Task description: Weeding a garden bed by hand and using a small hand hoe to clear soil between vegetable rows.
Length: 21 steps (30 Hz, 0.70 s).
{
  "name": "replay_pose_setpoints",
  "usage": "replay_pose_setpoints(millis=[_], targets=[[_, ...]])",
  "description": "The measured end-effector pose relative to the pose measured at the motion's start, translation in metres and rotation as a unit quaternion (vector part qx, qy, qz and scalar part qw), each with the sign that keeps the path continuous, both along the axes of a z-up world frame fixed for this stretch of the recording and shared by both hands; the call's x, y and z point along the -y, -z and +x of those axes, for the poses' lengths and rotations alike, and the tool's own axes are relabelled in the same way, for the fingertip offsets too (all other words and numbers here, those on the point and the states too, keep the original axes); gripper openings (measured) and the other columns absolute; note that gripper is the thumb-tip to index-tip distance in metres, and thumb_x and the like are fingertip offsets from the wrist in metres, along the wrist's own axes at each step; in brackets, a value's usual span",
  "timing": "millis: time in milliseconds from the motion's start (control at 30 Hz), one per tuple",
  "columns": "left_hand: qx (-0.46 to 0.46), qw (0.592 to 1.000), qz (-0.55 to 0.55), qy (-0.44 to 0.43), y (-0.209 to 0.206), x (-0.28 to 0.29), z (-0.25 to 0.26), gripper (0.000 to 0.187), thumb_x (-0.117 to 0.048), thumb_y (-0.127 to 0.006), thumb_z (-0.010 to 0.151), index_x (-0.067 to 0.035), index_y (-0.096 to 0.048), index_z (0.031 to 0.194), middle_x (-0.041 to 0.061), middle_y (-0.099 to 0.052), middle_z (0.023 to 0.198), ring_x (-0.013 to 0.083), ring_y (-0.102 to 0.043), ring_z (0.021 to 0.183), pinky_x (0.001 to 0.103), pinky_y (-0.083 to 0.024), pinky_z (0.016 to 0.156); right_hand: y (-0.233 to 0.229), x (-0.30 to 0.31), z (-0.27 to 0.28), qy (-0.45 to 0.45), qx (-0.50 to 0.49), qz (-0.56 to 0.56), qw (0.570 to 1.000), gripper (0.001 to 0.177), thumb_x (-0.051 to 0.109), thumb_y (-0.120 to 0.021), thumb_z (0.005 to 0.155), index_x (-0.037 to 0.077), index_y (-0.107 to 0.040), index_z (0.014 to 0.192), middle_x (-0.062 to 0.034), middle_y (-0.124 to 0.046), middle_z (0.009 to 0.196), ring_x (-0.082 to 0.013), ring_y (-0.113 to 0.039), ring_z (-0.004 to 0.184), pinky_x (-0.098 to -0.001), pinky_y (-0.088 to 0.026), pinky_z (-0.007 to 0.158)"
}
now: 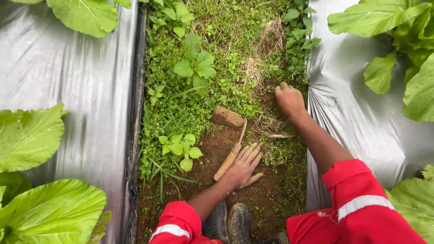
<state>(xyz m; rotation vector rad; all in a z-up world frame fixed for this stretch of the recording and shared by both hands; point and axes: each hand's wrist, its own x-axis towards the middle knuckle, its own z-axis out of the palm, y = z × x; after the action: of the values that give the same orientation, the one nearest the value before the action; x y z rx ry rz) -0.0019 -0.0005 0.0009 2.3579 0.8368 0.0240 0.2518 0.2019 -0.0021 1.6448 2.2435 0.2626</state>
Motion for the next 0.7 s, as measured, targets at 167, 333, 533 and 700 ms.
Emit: replay_pose_setpoints(millis=[167,333,533,700], targets=[[-0.001,0.999,0.032,0.001,-0.01,-0.005,0.001,0.073,-0.056,-0.03,0.101,-0.004,-0.032,0.153,0.017,-0.025,0.163,0.0298,-0.013,0.154,0.044,-0.002,0.128,-0.072,0.062,-0.062,0.033,-0.007,-0.195,0.98,0.004,0.013,-0.07,0.094,0.012,-0.074,0.092,-0.0068,-0.072,0.091,-0.0199,-0.075,0.079,-0.0346,-0.066,0.07],[-0.039,0.999,0.01,0.024,-0.012,-0.007,0.001,0.074,-0.057,-0.022,0.102,-0.005,-0.029,0.154,0.016,-0.013,0.167,0.0287,-0.003,0.155,0.044,0.003,0.127,-0.063,0.053,-0.058,0.141,0.021,-0.447,0.883,0.022,0.022,-0.069,0.092,0.008,-0.075,0.107,-0.0155,-0.075,0.1,-0.0284,-0.075,0.091,-0.0472,-0.063,0.083],[-0.018,0.999,0.022,0.018,-0.012,-0.006,-0.003,0.075,-0.056,-0.029,0.102,-0.003,-0.03,0.154,0.018,-0.025,0.162,0.0303,-0.009,0.155,0.043,0.0,0.128,-0.045,-0.009,-0.049,0.084,-0.15,-0.097,0.98,0.054,0.013,-0.071,0.094,-0.002,-0.049,0.141,-0.0251,-0.049,0.138,-0.0433,-0.053,0.129,-0.0566,-0.055,0.101],[0.008,0.999,0.039,0.003,-0.005,-0.003,-0.002,0.074,-0.056,-0.031,0.102,-0.003,-0.032,0.153,0.019,-0.027,0.161,0.0314,-0.011,0.155,0.044,-0.002,0.128,-0.044,0.04,-0.051,0.054,-0.151,-0.161,0.974,0.056,-0.005,-0.045,0.094,-0.002,-0.046,0.149,-0.0259,-0.047,0.15,-0.0395,-0.04,0.146,-0.0515,-0.046,0.113]])
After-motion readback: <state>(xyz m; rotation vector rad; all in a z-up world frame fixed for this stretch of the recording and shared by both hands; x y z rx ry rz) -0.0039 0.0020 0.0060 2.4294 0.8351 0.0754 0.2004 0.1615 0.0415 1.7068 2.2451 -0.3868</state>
